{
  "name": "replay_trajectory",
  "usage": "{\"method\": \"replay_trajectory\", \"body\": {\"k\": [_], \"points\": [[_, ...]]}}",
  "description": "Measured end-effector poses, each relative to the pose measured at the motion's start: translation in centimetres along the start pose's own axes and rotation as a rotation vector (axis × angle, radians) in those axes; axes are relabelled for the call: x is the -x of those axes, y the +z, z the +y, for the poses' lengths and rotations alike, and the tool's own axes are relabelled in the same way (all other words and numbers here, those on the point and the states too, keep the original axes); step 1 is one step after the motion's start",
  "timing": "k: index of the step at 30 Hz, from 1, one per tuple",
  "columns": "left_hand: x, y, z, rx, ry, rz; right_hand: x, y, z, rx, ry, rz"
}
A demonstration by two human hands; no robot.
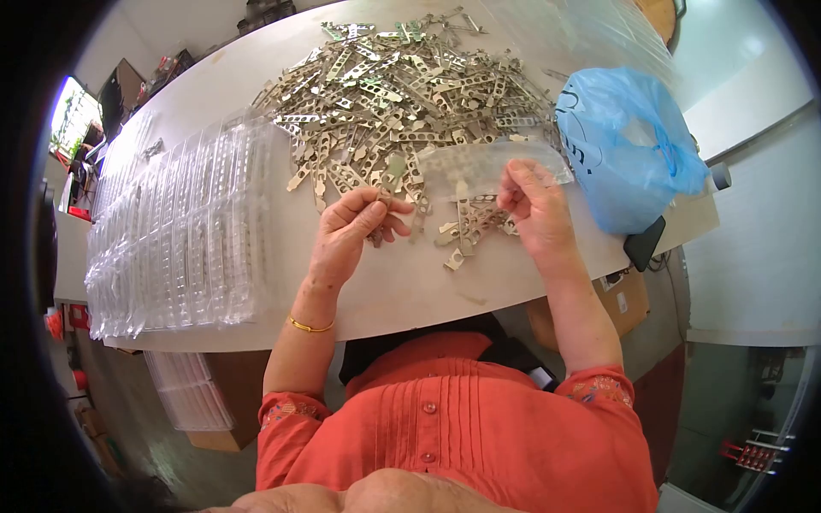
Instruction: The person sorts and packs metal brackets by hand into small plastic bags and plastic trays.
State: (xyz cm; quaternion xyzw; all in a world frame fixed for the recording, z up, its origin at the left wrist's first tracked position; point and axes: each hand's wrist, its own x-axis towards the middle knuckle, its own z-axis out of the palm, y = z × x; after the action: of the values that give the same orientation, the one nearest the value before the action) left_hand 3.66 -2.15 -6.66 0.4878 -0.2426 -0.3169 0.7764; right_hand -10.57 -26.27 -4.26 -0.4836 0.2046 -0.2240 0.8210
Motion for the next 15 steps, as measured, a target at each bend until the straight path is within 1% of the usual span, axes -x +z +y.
{"method": "replay_trajectory", "body": {"k": [2,3,5,8,10,15], "points": [[0.0,-0.3,0.1,-0.089,-0.095,-0.089,-0.2,-0.5,-0.3,-0.037,-0.003,0.009],[0.1,-0.3,0.2,-0.089,-0.094,-0.085,-0.3,-0.8,-0.3,-0.044,-0.018,0.007],[0.1,-0.3,0.6,-0.127,-0.164,-0.140,-0.3,-1.1,-0.4,-0.052,-0.032,0.006],[0.1,-0.1,0.7,-0.149,-0.190,-0.145,-0.3,-1.2,-0.7,-0.080,-0.040,-0.033],[0.1,-0.1,0.4,-0.143,-0.192,-0.155,-0.2,-1.0,-0.9,-0.024,-0.068,-0.058],[0.0,-0.1,0.1,-0.185,-0.201,-0.191,0.1,-0.7,-1.2,0.122,-0.072,-0.034]]}}
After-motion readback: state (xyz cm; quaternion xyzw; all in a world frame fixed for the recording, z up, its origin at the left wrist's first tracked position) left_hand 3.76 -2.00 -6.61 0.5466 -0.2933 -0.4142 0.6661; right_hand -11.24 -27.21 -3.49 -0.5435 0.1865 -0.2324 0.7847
